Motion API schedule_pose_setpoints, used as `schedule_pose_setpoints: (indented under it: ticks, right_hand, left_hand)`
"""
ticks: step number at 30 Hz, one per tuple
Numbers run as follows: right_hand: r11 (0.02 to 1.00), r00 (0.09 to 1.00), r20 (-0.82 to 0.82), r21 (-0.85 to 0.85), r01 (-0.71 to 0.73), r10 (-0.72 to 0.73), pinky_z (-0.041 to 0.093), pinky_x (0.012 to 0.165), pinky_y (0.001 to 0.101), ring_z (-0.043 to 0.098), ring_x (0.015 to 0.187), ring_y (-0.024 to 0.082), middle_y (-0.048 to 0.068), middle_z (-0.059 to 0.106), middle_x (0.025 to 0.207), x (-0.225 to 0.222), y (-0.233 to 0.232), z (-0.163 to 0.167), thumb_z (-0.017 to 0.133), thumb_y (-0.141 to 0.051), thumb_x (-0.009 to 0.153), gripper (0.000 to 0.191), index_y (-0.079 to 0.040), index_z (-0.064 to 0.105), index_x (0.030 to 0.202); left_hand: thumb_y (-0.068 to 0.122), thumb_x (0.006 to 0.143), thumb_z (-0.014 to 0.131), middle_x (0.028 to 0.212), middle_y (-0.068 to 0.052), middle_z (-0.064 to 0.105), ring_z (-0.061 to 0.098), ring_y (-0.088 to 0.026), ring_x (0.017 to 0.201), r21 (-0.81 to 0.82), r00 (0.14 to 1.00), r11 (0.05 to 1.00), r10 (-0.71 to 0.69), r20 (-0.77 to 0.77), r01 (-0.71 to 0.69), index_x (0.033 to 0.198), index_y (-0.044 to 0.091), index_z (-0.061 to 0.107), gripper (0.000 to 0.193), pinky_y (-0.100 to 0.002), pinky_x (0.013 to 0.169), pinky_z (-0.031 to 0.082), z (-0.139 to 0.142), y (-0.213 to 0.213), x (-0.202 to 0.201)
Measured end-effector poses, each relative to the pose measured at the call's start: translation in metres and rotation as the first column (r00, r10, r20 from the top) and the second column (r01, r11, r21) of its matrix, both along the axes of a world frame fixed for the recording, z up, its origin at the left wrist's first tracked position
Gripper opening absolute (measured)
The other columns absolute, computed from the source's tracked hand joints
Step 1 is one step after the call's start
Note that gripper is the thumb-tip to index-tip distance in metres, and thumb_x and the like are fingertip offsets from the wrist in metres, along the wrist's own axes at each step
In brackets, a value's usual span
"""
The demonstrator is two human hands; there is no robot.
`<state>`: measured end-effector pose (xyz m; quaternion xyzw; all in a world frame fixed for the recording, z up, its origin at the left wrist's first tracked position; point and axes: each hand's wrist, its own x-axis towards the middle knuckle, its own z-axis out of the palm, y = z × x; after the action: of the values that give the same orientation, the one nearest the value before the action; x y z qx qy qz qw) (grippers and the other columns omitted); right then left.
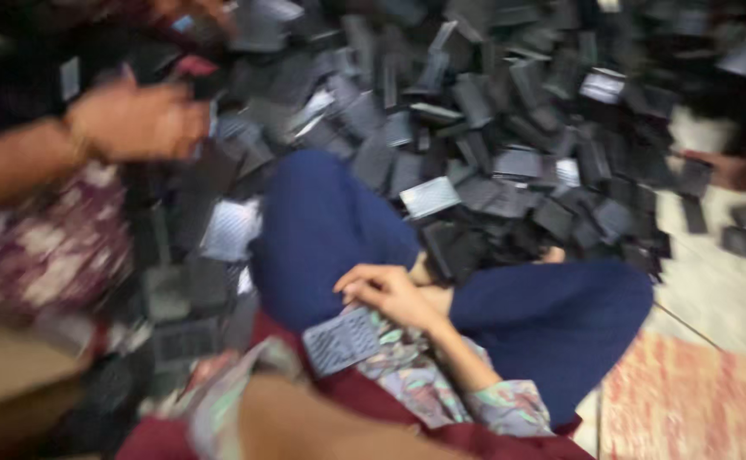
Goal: The person sits on the floor among a large pile of black perforated plastic parts and repeatedly picks up two matching pieces, presses them together to snap each pair closed, and sets the assembled part back onto the pile. Other workers around them handle the same parts and cardboard boxes sit nearby.
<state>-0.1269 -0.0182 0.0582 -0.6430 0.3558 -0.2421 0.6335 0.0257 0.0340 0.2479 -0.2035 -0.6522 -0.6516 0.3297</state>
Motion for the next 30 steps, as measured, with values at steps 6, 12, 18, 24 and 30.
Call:
schedule_pose_setpoints:
  ticks: [6, 12, 18, 24, 30]
  right_hand:
    - [0.994, 1.000, 0.003, 0.111, 0.003, -0.003, 0.054, 0.077, 0.0234, 0.067, 0.088, 0.007, 0.003, 0.072, 0.093, 0.007, -0.002, 0.000, 0.058, -0.014, 0.105, 0.022, 0.000, 0.071, 0.116]
    - [0.993, 0.980, -0.186, -0.103, 0.050, -0.069, 0.055, 0.077, 0.0231, 0.067, 0.085, 0.006, 0.003, 0.074, 0.092, -0.007, -0.028, 0.029, 0.061, -0.012, 0.102, 0.017, -0.002, 0.073, 0.109]
    - [0.783, 0.956, -0.008, -0.575, 0.237, -0.295, 0.052, 0.077, 0.0256, 0.062, 0.089, 0.009, 0.006, 0.068, 0.108, -0.020, -0.148, 0.036, 0.070, -0.015, 0.109, 0.017, 0.002, 0.070, 0.112]
    - [0.366, 0.723, -0.084, -0.899, 0.242, -0.685, 0.060, 0.087, 0.0384, 0.074, 0.099, 0.028, 0.014, 0.074, 0.112, -0.017, -0.302, -0.008, 0.084, -0.026, 0.098, 0.040, -0.002, 0.064, 0.124]
    - [0.403, 0.731, -0.277, -0.915, -0.003, -0.623, 0.049, 0.092, 0.0514, 0.061, 0.107, 0.048, 0.027, 0.065, 0.126, -0.034, -0.343, -0.042, 0.087, -0.015, 0.081, 0.079, -0.013, 0.049, 0.150]
  left_hand:
    - [0.022, 0.110, 0.055, 0.125, -0.013, 0.069, 0.064, -0.019, 0.120, 0.029, 0.996, 0.996, -0.084, 0.000, 0.084, 0.131, -0.005, 0.060, 0.034, -0.030, 0.106, 0.049, -0.011, -0.013, -0.005]
    - [0.021, 0.110, 0.055, 0.123, -0.013, 0.070, 0.065, -0.019, 0.118, 0.089, 0.995, 0.992, -0.085, -0.049, 0.089, 0.130, -0.005, 0.060, 0.033, -0.030, 0.105, 0.049, -0.035, -0.019, -0.007]
    - [0.020, 0.110, 0.055, 0.122, -0.013, 0.071, 0.066, -0.019, 0.117, 0.035, 0.995, 0.999, -0.034, -0.091, 0.037, 0.130, -0.005, 0.060, 0.032, -0.030, 0.104, 0.050, -0.077, -0.017, -0.079]
    - [0.019, 0.110, 0.055, 0.121, -0.013, 0.072, 0.067, -0.019, 0.115, -0.003, 0.993, 0.995, -0.103, 0.057, 0.103, 0.129, -0.005, 0.060, 0.031, -0.030, 0.103, 0.051, -0.122, -0.054, -0.088]
    - [0.050, 0.107, 0.052, 0.126, -0.017, 0.071, 0.069, -0.024, 0.118, 0.653, 0.945, 0.685, 0.200, 0.258, -0.323, 0.133, -0.005, 0.062, 0.062, -0.035, 0.106, 0.054, -0.151, -0.124, -0.012]
